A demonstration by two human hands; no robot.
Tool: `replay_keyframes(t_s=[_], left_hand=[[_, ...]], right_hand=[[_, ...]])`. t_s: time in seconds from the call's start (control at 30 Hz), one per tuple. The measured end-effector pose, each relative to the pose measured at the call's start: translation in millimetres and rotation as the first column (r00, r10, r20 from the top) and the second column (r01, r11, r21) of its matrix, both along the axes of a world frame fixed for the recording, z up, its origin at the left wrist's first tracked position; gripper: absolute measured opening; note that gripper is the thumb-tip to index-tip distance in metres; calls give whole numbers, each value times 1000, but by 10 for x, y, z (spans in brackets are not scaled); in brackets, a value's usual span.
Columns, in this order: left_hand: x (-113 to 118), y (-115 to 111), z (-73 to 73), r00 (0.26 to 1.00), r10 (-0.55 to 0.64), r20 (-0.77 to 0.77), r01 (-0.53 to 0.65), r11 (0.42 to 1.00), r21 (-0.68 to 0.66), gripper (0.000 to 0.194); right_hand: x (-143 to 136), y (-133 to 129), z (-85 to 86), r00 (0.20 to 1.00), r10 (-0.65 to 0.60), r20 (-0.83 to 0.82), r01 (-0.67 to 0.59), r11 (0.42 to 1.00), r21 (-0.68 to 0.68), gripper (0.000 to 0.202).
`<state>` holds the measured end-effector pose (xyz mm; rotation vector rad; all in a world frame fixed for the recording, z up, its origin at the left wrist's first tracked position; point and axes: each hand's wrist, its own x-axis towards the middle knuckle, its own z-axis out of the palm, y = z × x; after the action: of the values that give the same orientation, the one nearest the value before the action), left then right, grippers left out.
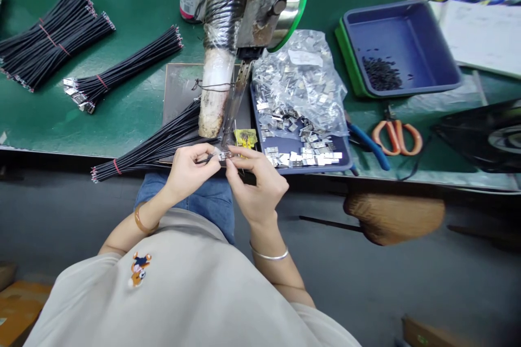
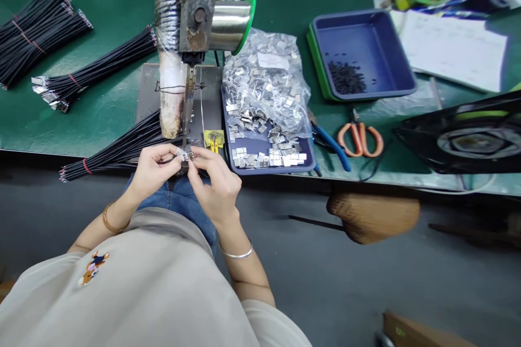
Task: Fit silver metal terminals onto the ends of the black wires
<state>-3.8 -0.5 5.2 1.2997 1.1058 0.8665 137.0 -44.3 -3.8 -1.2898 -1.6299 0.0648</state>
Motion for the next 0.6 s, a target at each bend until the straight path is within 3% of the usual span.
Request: replay_keyframes(t_s=[0.17, 0.27, 0.37, 0.47, 0.53, 0.6], left_hand=[[-95, 52, 90, 972, -192, 138, 203, 977, -70, 28], [-176, 55, 148, 942, -295, 161, 310, 947, -82, 25], [-218, 7, 160, 955, -279, 99, 280, 960, 13, 16], [-220, -45, 132, 957, -284, 64, 279, 956, 87, 13], [-215, -64, 103, 957, -276, 89, 271, 960, 66, 16], [-212, -72, 72, 961, -241, 134, 240, 970, 28, 21]], right_hand=[[69, -18, -41, 990, 92, 105, -98, 994, 52, 14], [73, -23, -65, 992, 119, 47, -122, 990, 64, 12], [46, -12, -66, 979, 46, -199, -63, 995, -82, 7], [31, 5, -37, 907, 57, -418, -199, 931, -305, 19], [37, -7, -15, 904, 34, -427, -193, 922, -336, 22], [51, -42, -1, 954, -44, -297, -41, 961, -272, 19]])
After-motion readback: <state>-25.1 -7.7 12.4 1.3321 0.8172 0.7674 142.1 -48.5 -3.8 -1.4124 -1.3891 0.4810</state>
